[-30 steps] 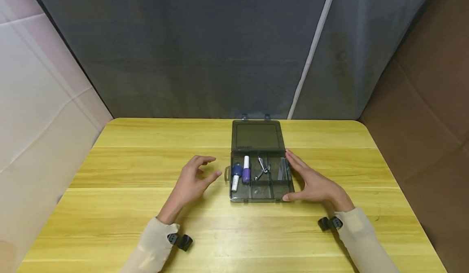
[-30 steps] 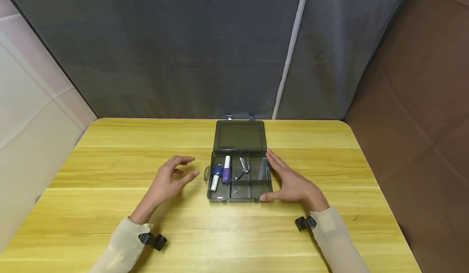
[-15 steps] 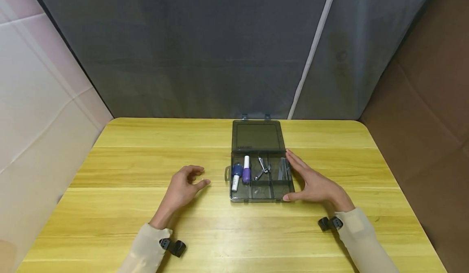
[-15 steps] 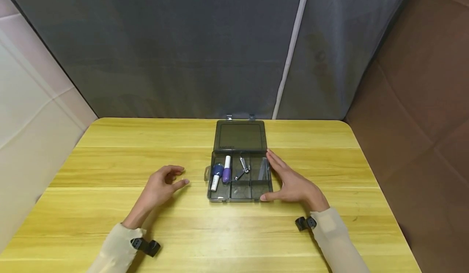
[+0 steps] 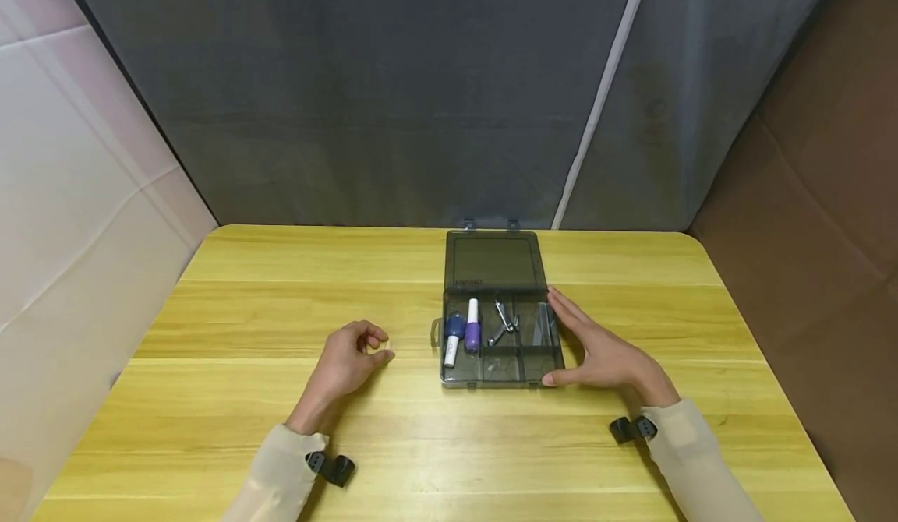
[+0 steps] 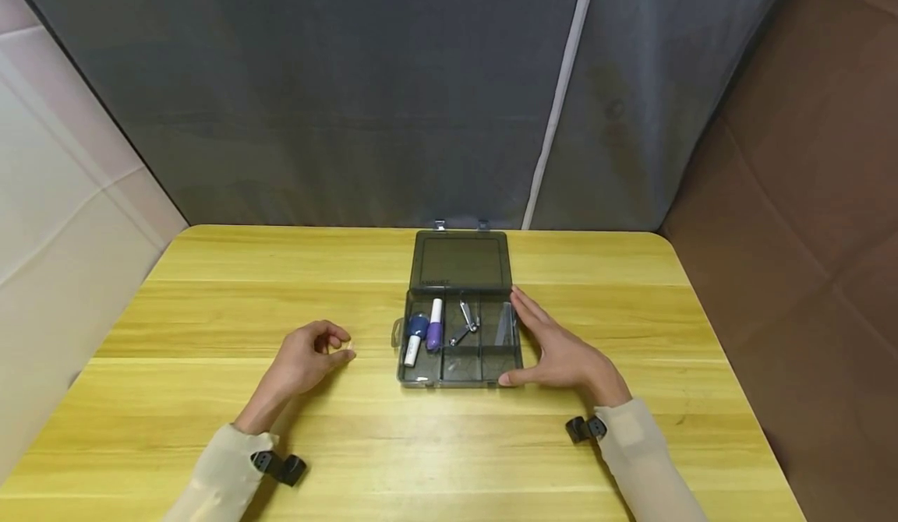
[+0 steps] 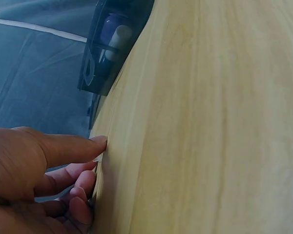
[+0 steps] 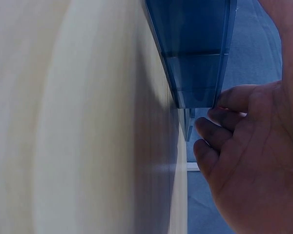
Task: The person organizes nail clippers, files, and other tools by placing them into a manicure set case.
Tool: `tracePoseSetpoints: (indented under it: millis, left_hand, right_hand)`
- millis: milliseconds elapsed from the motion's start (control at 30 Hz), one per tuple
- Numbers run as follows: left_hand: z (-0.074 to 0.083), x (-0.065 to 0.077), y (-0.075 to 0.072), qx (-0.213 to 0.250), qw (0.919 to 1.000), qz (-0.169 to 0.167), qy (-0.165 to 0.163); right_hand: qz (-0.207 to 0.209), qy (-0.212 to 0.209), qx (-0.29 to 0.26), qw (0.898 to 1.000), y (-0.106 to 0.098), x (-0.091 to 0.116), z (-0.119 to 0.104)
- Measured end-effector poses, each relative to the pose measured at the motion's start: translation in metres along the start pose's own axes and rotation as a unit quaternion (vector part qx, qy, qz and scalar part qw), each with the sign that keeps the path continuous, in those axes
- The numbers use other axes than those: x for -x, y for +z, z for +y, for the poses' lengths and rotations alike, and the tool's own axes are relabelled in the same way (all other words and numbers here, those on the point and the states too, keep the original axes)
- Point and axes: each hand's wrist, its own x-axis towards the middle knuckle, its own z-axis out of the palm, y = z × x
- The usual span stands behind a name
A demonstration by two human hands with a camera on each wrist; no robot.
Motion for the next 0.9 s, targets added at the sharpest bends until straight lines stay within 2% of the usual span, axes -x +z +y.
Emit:
tracePoseSetpoints:
  millis: [400, 900]
  left_hand:
    - [0.0003, -0.0011, 0.0008, -0.022, 0.9997, 0.003, 0.012]
    - [-0.0023, -0.0014, -0.0009, 0.013, 0.9995, -0.016, 0.025]
  right_hand:
    - [0.001, 0.002, 0.001, 1.000, 0.0007, 0.0001, 0.0004]
    - [-0.001, 0.002, -0.003, 1.000, 0.0007, -0.0002, -0.0002]
